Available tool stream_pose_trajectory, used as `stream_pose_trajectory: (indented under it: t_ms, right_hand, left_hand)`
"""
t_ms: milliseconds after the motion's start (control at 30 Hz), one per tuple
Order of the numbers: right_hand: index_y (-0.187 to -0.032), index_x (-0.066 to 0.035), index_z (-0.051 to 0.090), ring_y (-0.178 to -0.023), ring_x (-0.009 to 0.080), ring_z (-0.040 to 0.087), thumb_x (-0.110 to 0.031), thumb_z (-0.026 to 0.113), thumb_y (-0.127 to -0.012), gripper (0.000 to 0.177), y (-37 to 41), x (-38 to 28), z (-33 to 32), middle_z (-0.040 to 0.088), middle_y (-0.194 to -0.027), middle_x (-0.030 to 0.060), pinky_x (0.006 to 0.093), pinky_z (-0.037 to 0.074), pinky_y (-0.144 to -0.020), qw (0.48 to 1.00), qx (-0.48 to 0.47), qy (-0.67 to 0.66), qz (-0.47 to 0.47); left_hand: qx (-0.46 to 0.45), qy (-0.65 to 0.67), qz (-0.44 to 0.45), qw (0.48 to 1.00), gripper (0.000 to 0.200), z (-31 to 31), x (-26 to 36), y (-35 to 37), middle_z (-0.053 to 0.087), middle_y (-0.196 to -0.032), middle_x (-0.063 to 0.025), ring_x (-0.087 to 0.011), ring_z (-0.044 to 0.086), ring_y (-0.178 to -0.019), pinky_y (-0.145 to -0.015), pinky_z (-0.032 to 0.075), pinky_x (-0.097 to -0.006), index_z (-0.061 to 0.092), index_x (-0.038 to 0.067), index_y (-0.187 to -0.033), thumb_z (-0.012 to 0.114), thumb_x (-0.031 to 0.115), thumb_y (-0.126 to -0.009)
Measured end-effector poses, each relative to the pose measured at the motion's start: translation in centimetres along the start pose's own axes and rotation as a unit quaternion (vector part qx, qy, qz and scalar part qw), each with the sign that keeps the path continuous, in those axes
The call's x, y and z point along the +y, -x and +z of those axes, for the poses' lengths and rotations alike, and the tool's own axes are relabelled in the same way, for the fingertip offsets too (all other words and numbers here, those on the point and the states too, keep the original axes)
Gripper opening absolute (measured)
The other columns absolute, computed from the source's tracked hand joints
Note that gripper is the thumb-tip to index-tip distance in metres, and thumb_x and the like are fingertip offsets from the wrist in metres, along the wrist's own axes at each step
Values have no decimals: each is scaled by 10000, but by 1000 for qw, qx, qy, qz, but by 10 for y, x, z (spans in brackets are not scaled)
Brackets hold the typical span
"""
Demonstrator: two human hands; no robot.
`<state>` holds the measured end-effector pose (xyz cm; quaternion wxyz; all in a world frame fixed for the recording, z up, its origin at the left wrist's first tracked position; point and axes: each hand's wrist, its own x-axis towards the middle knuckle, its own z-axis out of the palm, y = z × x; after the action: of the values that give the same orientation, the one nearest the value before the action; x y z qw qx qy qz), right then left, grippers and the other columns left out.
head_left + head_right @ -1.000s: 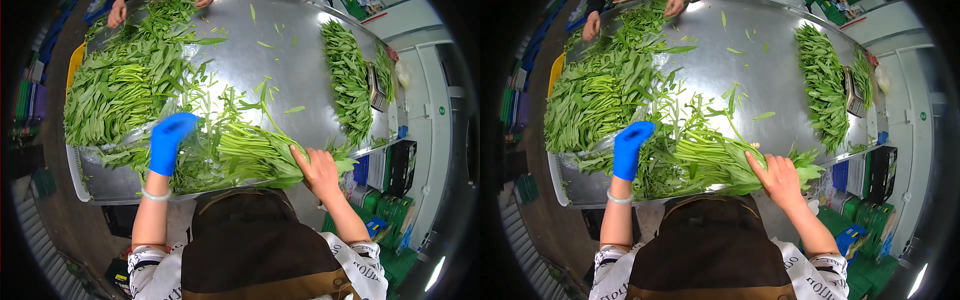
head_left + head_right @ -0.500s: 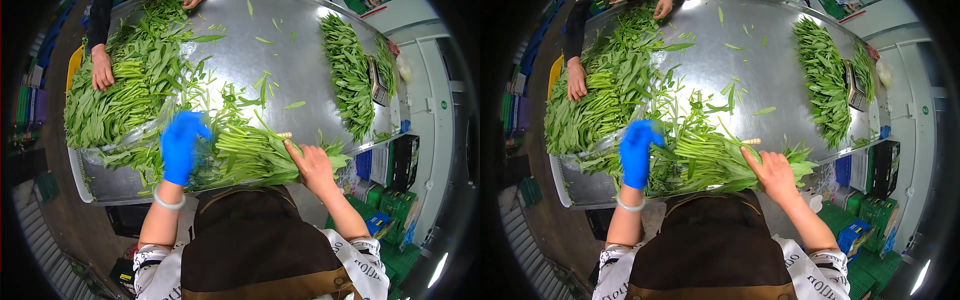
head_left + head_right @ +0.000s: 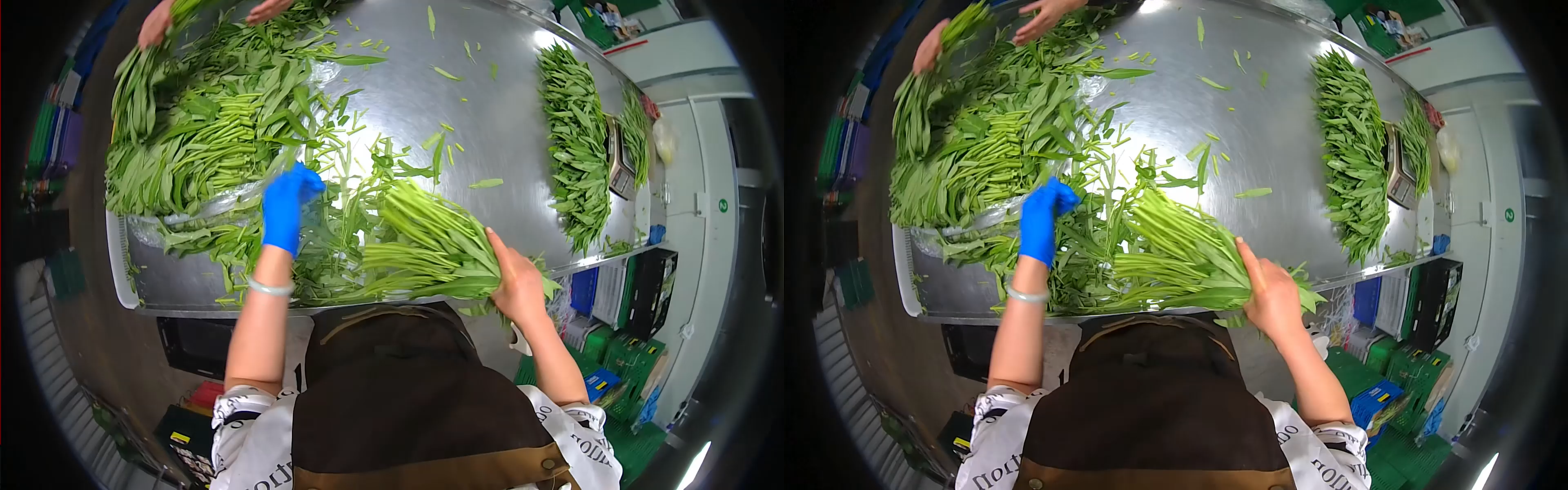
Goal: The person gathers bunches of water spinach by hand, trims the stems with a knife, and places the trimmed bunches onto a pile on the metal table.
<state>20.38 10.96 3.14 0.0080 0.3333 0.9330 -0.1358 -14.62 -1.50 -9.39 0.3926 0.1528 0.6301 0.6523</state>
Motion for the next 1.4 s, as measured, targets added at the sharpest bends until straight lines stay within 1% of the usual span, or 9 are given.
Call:
stream_pose_trajectory:
  t_ms: [267, 367, 467, 600, 700, 900, 1133, 1333, 1400]
  right_hand:
    - [-1409, -135, 389, -1068, 384, 594, -68, 753, -693, 806, -1, -16, -6, 597, -1199, 209, 397, 491, -885, 993, -48, -89, 60]
    - [-1406, -125, 389, -1074, 376, 598, -82, 758, -698, 800, 1, -13, -10, 604, -1189, 208, 388, 481, -909, 985, -63, -129, 97]
    - [-1422, -126, 359, -1111, 352, 588, -64, 744, -702, 818, 9, -6, -19, 600, -1211, 193, 382, 483, -920, 968, -81, -190, 146]
    - [-1411, -101, 364, -1112, 313, 601, -102, 761, -713, 803, 13, -2, -14, 613, -1192, 187, 363, 470, -932, 950, -101, -244, 168]
    - [-1410, -71, 359, -1150, 242, 574, -70, 783, -684, 841, 11, -4, -7, 596, -1233, 143, 335, 434, -975, 917, -139, -321, 193]
    - [-1374, -10, 393, -1175, 169, 495, 61, 786, -574, 894, 23, 4, 1, 532, -1298, 66, 322, 377, -1027, 831, -170, -478, 229]
    - [-1350, -13, 425, -1160, 181, 503, 26, 792, -601, 835, 23, -9, 0, 553, -1260, 67, 329, 378, -1021, 776, -165, -537, 285]
    - [-1343, -16, 433, -1141, 179, 516, 1, 808, -612, 822, 19, -12, -3, 559, -1251, 69, 319, 409, -989, 752, -187, -553, 306]
    - [-1347, -18, 434, -1144, 183, 517, 0, 806, -615, 821, 20, -16, -12, 560, -1252, 69, 314, 413, -984, 727, -205, -567, 330]
  left_hand:
    - [-330, -45, -204, 920, 304, 55, 12, 45, 660, -964, -63, -147, 590, -881, -786, 466, -311, 653, -6, -1050, 634, 240, -872]
    - [-306, -69, -26, 949, 252, 38, 21, 25, 659, -912, -94, -190, 610, -833, -786, 484, -319, 657, 1, -966, 590, 233, -892]
    - [-97, 229, -90, 964, 299, -16, -18, -15, 641, -991, -118, -215, 604, -933, -852, 495, -373, 610, 14, -1059, 560, 271, -912]
    - [-240, 111, -106, 959, 554, 16, 30, 21, 565, -1228, -92, -166, 589, -976, -874, 470, -308, 411, 52, -1387, 596, 247, -902]
    - [-352, 104, -115, 923, 549, 65, 25, 65, 591, -1200, -61, -112, 575, -902, -785, 471, -236, 456, 46, -1359, 645, 155, -855]
    - [-8, 138, -32, 990, 281, 10, 4, 0, 666, -899, -24, -104, 585, -775, -708, 455, -241, 647, 20, -1084, 665, 149, -835]
    - [-296, 23, -52, 954, 362, 47, 49, 54, 643, -955, -28, -96, 561, -812, -702, 479, -267, 614, 27, -1166, 682, 95, -818]
    - [-347, -280, 66, 893, 251, 75, 46, 71, 634, -845, -21, -97, 525, -709, -656, 447, -249, 654, 66, -1105, 619, 182, -885]
    - [-284, -70, 44, 955, 254, 59, 36, 59, 640, -826, -27, -119, 530, -691, -650, 442, -261, 661, 66, -1078, 610, 237, -898]
